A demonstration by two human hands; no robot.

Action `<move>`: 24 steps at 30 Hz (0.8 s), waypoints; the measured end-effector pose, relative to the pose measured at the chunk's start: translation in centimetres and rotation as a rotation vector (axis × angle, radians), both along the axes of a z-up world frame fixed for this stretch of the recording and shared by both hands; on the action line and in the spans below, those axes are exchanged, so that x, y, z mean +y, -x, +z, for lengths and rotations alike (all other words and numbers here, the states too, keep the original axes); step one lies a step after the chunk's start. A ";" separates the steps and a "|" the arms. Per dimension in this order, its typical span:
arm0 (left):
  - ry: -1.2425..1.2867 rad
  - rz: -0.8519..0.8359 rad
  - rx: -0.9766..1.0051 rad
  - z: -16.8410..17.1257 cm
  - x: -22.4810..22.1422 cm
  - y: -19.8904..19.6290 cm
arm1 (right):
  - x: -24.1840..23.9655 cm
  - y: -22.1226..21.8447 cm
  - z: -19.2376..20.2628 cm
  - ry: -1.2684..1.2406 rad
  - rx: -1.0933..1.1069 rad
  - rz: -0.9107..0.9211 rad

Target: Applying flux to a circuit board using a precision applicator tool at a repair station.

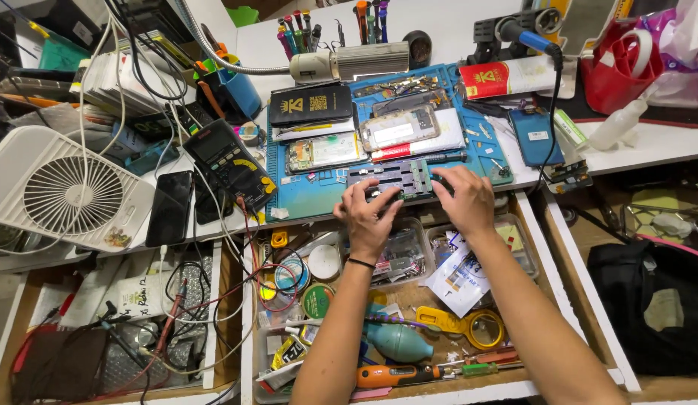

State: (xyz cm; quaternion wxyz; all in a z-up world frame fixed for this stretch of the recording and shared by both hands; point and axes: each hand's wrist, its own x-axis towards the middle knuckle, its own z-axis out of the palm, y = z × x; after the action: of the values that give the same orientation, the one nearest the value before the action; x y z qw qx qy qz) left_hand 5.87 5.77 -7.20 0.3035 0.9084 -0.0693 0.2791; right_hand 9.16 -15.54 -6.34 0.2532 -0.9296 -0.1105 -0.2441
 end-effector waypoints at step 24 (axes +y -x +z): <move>0.000 0.031 0.038 -1.8 -0.7 -1.3 | -2.3 -2.9 1.2 -0.091 0.200 0.190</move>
State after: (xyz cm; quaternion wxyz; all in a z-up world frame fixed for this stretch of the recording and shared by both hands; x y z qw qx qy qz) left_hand 7.18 5.08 -9.03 0.3005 0.9145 -0.0494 0.2665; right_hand 12.02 -17.80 -5.13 0.3266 -0.9222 -0.1611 -0.1297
